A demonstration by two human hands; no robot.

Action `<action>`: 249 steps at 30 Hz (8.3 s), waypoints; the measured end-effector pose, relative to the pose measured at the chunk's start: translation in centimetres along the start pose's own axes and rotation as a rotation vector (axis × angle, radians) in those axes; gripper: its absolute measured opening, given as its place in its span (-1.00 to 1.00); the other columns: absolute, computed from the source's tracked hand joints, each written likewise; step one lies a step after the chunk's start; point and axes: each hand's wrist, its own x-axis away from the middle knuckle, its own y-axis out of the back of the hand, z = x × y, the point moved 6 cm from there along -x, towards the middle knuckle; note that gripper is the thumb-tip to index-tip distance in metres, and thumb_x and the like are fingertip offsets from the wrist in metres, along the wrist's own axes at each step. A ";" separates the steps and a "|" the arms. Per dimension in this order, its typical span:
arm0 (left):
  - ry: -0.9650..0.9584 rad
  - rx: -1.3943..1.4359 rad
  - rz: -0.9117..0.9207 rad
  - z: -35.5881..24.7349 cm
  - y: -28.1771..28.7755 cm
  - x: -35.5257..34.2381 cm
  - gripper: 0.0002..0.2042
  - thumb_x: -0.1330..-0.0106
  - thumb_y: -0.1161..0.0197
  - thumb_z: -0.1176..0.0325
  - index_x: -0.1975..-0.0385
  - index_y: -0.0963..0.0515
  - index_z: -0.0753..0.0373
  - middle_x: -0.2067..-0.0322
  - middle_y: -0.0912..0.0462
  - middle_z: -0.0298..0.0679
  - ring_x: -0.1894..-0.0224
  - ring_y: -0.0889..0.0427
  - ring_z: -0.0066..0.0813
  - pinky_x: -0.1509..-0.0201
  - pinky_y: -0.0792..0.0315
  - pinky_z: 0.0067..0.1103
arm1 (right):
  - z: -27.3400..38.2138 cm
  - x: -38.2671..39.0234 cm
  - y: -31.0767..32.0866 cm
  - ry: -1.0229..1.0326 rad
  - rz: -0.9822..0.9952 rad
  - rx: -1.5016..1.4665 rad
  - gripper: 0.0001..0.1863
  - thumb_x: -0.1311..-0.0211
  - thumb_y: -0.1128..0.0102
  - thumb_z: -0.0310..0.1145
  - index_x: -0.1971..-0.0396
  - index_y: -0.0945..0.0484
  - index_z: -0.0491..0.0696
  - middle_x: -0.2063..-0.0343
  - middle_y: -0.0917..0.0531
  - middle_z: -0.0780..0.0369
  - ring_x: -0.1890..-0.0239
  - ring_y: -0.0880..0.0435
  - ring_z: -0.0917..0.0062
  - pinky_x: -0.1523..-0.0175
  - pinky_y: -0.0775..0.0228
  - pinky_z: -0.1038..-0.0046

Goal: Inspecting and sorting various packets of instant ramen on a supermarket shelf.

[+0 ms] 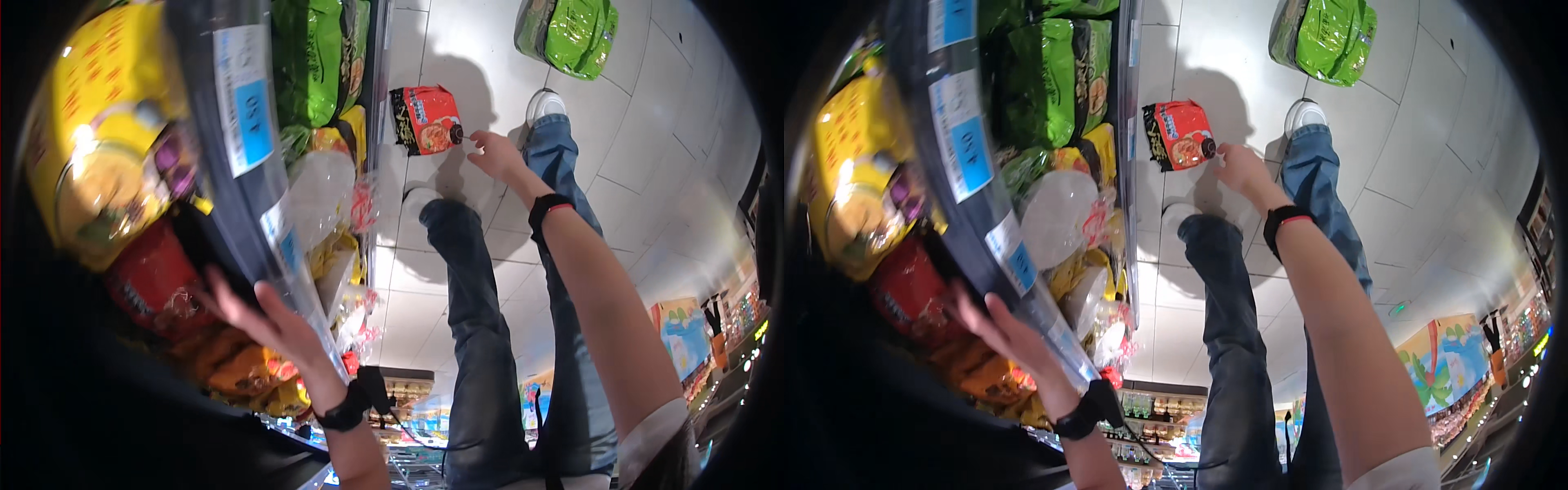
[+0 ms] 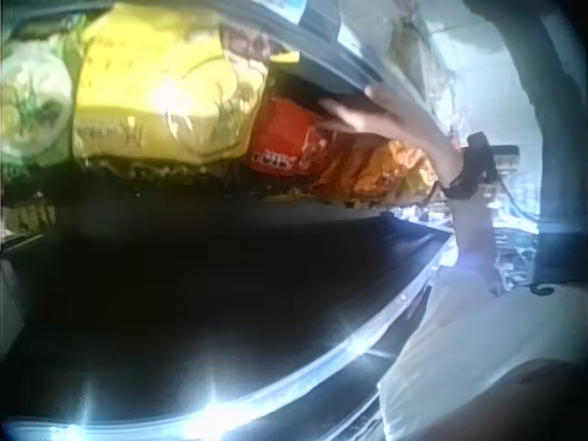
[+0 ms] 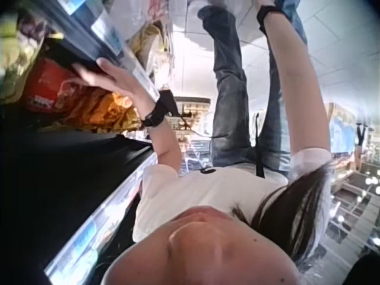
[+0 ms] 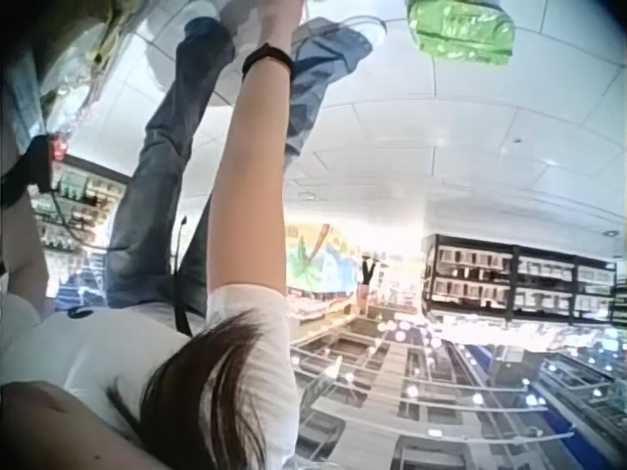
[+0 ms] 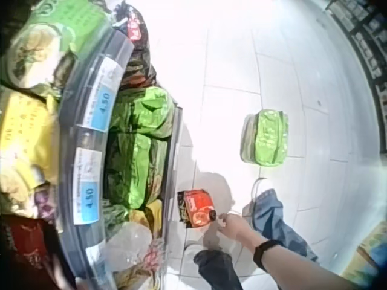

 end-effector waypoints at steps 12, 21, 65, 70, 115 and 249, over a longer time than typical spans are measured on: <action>-0.005 0.245 0.022 -1.6 -1.5 0.8 -0.45 -0.23 0.16 0.12 -0.17 -0.04 0.29 -0.18 -0.04 -0.05 -0.24 -0.02 -0.11 -0.25 0.06 -0.24 | -7.7 -8.6 -8.0 -0.132 -0.135 -0.609 0.03 0.33 -0.38 0.04 -0.11 -0.10 -0.26 -0.04 -0.32 -0.03 -0.09 -0.33 0.28 -0.12 -0.20 0.42; 0.143 0.176 0.058 -0.4 -1.1 0.8 -0.36 -0.18 0.14 0.00 -0.23 0.05 0.18 -0.24 0.10 -0.09 -0.27 0.08 -0.08 -0.26 0.17 -0.12 | -6.2 -10.6 -10.7 -0.176 -0.021 -0.912 0.07 0.33 -0.45 -0.16 -0.16 0.06 -0.21 0.02 -0.37 0.08 0.02 -0.40 0.41 -0.04 -0.28 0.45; 0.340 1.444 1.160 -17.6 11.1 18.3 -0.54 -0.17 -0.01 0.45 -0.09 -0.12 0.31 0.00 -0.30 -0.22 -0.06 -0.26 -0.39 -0.21 -0.06 -0.47 | 6.9 47.7 27.1 0.591 0.190 -0.825 -0.37 0.17 -0.38 -0.19 0.06 -0.37 -0.12 0.15 -0.52 0.29 0.10 -0.45 0.62 -0.04 -0.28 0.48; 0.115 1.317 0.900 -22.4 19.4 14.9 -0.62 -0.15 -0.04 0.42 0.01 -0.27 0.32 0.09 -0.39 -0.21 0.03 -0.35 -0.35 -0.19 -0.08 -0.41 | 11.1 58.3 29.0 0.603 0.030 -0.615 -0.44 -0.06 -0.18 -0.12 0.02 -0.33 -0.16 0.09 -0.49 0.22 0.04 -0.42 0.55 -0.06 -0.22 0.50; -0.597 0.687 0.314 -25.4 48.6 14.8 -0.35 -0.06 -0.21 0.13 -0.13 -0.17 0.28 -0.13 -0.06 0.18 -0.18 -0.07 0.05 -0.22 0.00 -0.27 | 18.5 80.7 27.5 1.066 -0.396 -0.926 -0.61 -0.06 -0.18 -0.23 0.17 -0.40 -0.14 0.30 -0.54 0.26 0.23 -0.45 0.66 0.15 -0.32 0.60; -1.208 0.593 -0.191 -25.8 59.4 19.5 -0.90 0.09 -0.29 0.33 0.53 -0.56 0.09 0.20 -0.43 0.12 0.49 -0.57 -0.20 0.43 -0.48 -0.51 | 22.1 85.3 29.4 1.111 -0.861 -0.879 -0.79 -0.15 0.00 -0.43 0.31 -0.53 -0.24 0.33 -0.56 0.19 0.54 -0.53 0.69 0.54 -0.32 0.73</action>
